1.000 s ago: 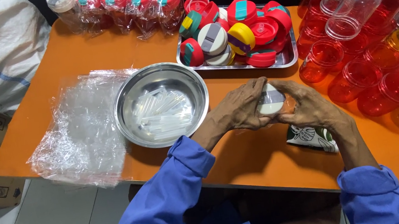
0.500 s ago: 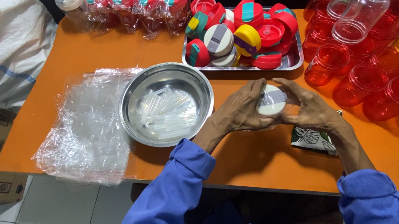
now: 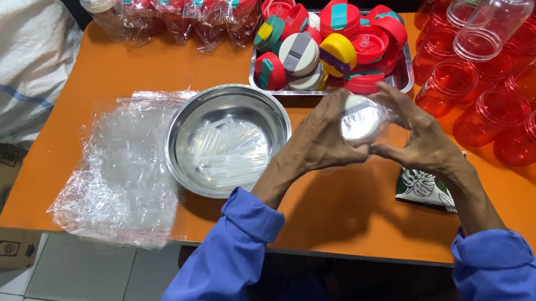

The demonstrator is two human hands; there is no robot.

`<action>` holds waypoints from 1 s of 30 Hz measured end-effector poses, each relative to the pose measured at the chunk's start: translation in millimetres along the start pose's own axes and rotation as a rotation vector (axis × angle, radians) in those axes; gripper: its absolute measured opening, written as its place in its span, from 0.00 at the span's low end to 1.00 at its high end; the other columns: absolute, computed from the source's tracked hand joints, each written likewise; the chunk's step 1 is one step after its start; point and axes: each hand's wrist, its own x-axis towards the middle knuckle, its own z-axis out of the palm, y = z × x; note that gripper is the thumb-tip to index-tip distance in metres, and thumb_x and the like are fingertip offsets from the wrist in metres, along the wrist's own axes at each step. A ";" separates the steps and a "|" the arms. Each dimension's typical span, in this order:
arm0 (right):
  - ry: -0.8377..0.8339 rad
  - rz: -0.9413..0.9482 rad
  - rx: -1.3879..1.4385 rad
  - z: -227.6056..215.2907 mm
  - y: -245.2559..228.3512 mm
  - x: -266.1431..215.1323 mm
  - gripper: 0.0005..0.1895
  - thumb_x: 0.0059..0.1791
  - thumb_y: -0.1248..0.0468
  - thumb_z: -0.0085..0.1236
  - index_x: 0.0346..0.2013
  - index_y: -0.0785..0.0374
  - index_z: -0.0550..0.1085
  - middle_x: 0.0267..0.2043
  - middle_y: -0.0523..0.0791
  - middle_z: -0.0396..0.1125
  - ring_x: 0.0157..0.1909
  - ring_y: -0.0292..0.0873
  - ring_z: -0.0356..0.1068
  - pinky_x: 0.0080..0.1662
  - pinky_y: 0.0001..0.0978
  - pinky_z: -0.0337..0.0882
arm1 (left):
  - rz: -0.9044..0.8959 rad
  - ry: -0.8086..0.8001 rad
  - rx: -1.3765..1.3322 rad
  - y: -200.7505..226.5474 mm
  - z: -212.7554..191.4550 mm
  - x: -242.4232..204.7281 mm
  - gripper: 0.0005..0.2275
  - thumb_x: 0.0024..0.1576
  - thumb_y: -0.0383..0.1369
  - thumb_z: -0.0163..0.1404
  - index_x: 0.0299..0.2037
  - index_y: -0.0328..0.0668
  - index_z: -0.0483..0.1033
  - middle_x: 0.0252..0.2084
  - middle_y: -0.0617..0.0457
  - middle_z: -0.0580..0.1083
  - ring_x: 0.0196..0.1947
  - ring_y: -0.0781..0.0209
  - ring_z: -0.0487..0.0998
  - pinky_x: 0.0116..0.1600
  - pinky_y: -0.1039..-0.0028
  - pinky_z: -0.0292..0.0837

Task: Cleaning, inspecting, and assembling plastic cups and lids using a cloth.

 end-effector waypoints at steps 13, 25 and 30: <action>0.310 -0.170 -0.142 44.8 18.8 22.0 0.55 0.48 0.47 0.64 0.77 0.68 0.45 0.71 0.63 0.54 0.71 0.66 0.57 0.61 0.59 0.68 | -0.071 0.382 0.026 -27.2 -109.7 33.6 0.35 0.36 0.45 0.69 0.54 0.46 0.69 0.39 0.40 0.77 0.42 0.37 0.82 0.46 0.53 0.78; 0.151 -0.099 -0.228 121.8 95.8 13.9 0.40 0.48 0.56 0.67 0.68 0.68 0.59 0.54 0.56 0.70 0.45 0.50 0.79 0.41 0.40 0.82 | -0.408 0.457 0.414 -111.1 -188.3 81.4 0.37 0.44 0.50 0.62 0.56 0.31 0.62 0.47 0.46 0.70 0.49 0.50 0.73 0.50 0.63 0.76; 0.095 0.126 -0.269 125.1 83.6 10.7 0.37 0.46 0.50 0.66 0.65 0.62 0.65 0.57 0.50 0.71 0.57 0.50 0.73 0.55 0.48 0.70 | -0.553 0.476 0.446 -144.6 -189.4 90.7 0.50 0.41 0.49 0.68 0.66 0.25 0.51 0.57 0.33 0.67 0.57 0.38 0.71 0.53 0.57 0.77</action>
